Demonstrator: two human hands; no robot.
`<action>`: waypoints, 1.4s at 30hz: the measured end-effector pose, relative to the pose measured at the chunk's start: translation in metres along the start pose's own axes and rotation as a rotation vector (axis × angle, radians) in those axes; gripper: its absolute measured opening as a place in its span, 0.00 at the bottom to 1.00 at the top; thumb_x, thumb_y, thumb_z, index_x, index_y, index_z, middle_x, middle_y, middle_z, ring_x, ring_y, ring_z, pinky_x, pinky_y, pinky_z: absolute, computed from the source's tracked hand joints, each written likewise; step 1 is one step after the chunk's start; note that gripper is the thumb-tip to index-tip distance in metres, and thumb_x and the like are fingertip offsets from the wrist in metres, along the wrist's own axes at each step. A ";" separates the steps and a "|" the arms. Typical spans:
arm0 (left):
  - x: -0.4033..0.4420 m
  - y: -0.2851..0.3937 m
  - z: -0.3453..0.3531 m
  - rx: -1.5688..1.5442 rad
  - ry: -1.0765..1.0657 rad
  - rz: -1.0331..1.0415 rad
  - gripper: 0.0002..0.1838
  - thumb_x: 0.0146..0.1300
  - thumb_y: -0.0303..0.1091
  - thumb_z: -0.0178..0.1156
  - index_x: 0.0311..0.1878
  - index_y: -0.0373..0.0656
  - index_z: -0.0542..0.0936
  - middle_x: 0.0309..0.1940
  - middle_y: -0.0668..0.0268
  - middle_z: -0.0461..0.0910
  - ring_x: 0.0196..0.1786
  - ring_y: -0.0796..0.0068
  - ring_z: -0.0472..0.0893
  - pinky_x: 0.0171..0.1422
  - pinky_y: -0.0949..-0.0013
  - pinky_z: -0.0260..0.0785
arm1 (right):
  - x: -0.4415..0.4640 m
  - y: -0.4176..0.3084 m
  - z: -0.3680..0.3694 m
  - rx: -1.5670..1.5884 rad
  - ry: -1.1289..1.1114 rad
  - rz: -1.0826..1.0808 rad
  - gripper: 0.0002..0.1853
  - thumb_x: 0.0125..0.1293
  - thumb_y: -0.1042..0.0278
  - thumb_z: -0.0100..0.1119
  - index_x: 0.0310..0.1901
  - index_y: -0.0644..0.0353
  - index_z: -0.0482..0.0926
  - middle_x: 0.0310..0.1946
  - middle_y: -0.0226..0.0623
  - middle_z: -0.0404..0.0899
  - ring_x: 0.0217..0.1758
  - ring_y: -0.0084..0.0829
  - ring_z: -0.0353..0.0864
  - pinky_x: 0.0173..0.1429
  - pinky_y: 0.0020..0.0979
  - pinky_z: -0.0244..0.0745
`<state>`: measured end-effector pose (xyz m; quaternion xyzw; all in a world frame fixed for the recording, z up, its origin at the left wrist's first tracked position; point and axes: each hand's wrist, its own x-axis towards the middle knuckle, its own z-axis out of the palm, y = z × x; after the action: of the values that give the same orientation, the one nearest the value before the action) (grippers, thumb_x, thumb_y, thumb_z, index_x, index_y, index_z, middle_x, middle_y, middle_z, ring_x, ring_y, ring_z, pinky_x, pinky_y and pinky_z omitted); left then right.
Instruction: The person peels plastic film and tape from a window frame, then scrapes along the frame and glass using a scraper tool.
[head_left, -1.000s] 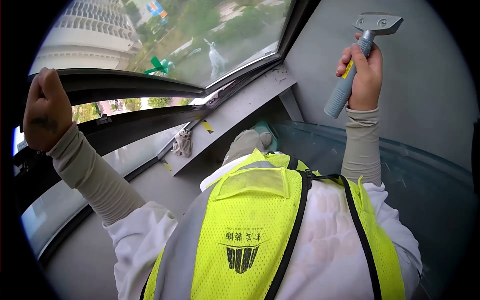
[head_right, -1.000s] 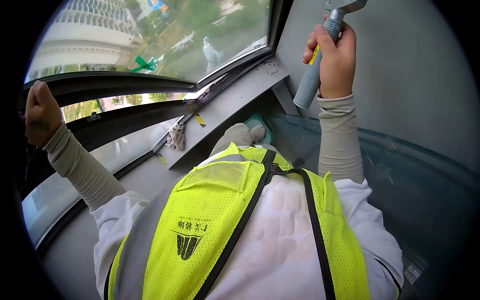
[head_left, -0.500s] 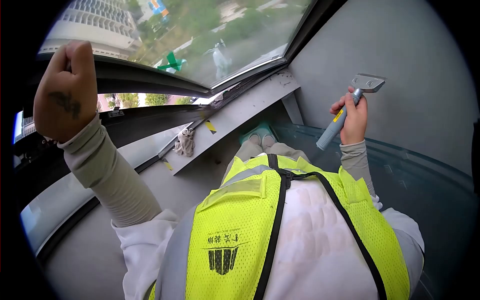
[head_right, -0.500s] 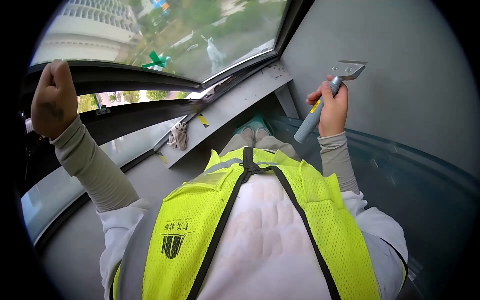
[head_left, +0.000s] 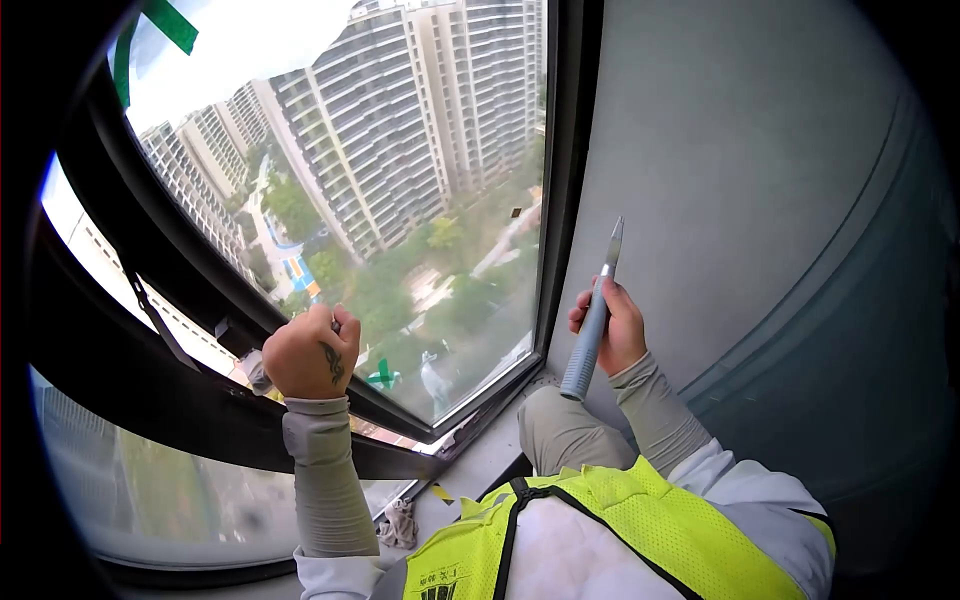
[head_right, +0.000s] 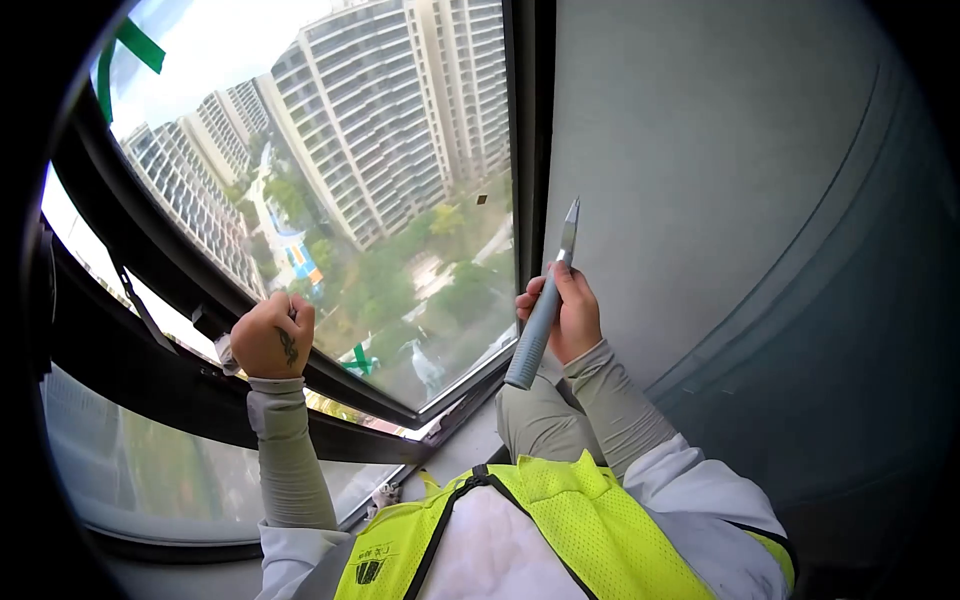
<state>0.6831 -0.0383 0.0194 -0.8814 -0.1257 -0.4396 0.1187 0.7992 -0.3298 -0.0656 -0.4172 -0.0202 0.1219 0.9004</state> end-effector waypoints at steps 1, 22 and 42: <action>0.000 0.000 0.000 0.007 0.006 0.003 0.12 0.44 0.37 0.58 0.12 0.45 0.71 0.09 0.61 0.69 0.13 0.60 0.70 0.19 0.63 0.61 | 0.009 -0.006 0.009 0.007 -0.036 -0.051 0.18 0.69 0.52 0.42 0.46 0.61 0.63 0.27 0.38 0.74 0.28 0.34 0.78 0.36 0.36 0.76; 0.001 0.009 -0.002 0.007 0.015 -0.041 0.12 0.41 0.33 0.57 0.11 0.44 0.67 0.09 0.60 0.66 0.13 0.56 0.67 0.19 0.62 0.57 | 0.148 -0.126 0.155 -0.060 -0.127 -0.404 0.18 0.68 0.56 0.41 0.42 0.66 0.64 0.21 0.42 0.73 0.21 0.33 0.74 0.29 0.33 0.72; 0.001 0.010 0.000 -0.003 -0.008 -0.044 0.12 0.42 0.32 0.56 0.10 0.43 0.65 0.09 0.58 0.64 0.13 0.55 0.65 0.18 0.62 0.55 | 0.185 -0.132 0.175 -0.106 -0.059 -0.369 0.21 0.68 0.56 0.40 0.50 0.70 0.62 0.26 0.41 0.74 0.23 0.29 0.77 0.19 0.28 0.69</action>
<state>0.6869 -0.0472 0.0196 -0.8804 -0.1447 -0.4387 0.1072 0.9816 -0.2379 0.1357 -0.4495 -0.1289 -0.0344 0.8833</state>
